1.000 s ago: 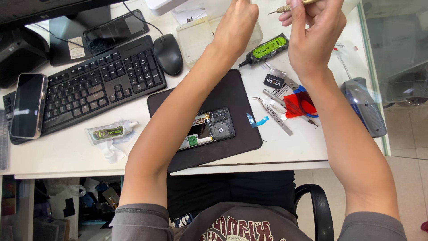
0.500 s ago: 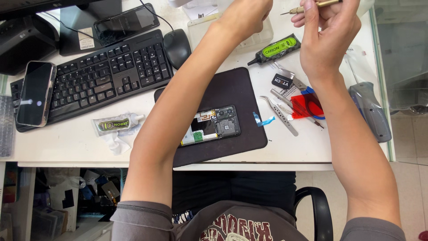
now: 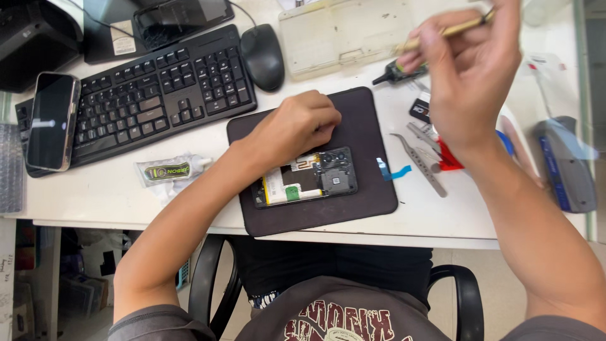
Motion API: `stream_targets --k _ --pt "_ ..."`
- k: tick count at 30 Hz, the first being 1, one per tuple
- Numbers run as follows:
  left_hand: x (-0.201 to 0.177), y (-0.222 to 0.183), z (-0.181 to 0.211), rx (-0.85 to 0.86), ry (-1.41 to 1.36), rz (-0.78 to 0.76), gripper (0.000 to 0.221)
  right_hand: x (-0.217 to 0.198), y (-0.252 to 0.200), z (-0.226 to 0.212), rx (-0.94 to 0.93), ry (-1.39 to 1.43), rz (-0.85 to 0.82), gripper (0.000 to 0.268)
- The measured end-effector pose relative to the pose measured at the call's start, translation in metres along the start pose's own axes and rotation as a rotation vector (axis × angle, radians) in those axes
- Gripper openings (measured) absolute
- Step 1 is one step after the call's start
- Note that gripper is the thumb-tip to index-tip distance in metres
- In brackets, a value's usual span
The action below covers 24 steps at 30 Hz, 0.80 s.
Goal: The person uses a manual screwdriver and a power screwdriver to remove and reinstall screws on the internal frame of a disassembled smartphone. The person repeatedly places screws into a plastic case and retrieves them while working on the camera and battery areas.
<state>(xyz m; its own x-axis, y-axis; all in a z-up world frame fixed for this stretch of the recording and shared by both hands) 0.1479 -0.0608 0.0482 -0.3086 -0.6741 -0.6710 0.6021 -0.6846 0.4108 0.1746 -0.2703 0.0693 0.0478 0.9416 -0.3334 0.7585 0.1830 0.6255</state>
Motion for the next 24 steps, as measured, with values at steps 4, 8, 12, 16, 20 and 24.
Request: stream_targets --k 4,8,12,16,20,24 --pt "0.002 -0.015 -0.009 -0.06 0.026 -0.022 0.016 0.037 -0.022 -0.003 0.241 0.142 -0.17 0.039" --pt "0.0 -0.025 -0.017 -0.109 -0.069 -0.033 0.021 0.051 -0.037 0.003 0.36 0.181 -0.229 0.044" --pt "-0.008 -0.031 -0.021 -0.169 -0.113 0.017 0.029 0.061 -0.042 0.014 0.368 0.227 -0.248 0.059" --pt "-0.014 -0.037 -0.018 -0.21 -0.07 0.073 0.028 0.065 -0.045 0.015 0.325 0.121 -0.25 0.063" --pt "-0.019 -0.042 -0.009 -0.199 0.033 0.093 0.028 0.072 -0.046 0.007 0.286 0.108 -0.247 0.066" --pt "-0.016 -0.043 -0.004 -0.166 0.055 0.041 0.034 0.083 -0.048 -0.002 0.233 0.074 -0.26 0.066"
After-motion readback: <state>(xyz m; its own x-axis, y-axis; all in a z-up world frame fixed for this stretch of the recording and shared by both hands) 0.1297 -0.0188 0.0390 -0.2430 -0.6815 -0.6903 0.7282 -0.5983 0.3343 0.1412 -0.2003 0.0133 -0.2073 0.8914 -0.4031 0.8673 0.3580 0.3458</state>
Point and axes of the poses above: each hand's wrist, its own y-axis towards the middle knuckle, its own x-axis out of the palm, z = x × y, the point moved 7 cm from there along y, towards the middle knuckle, and after that the axes turned 11 degrees about -y, right-handed, at the moved point
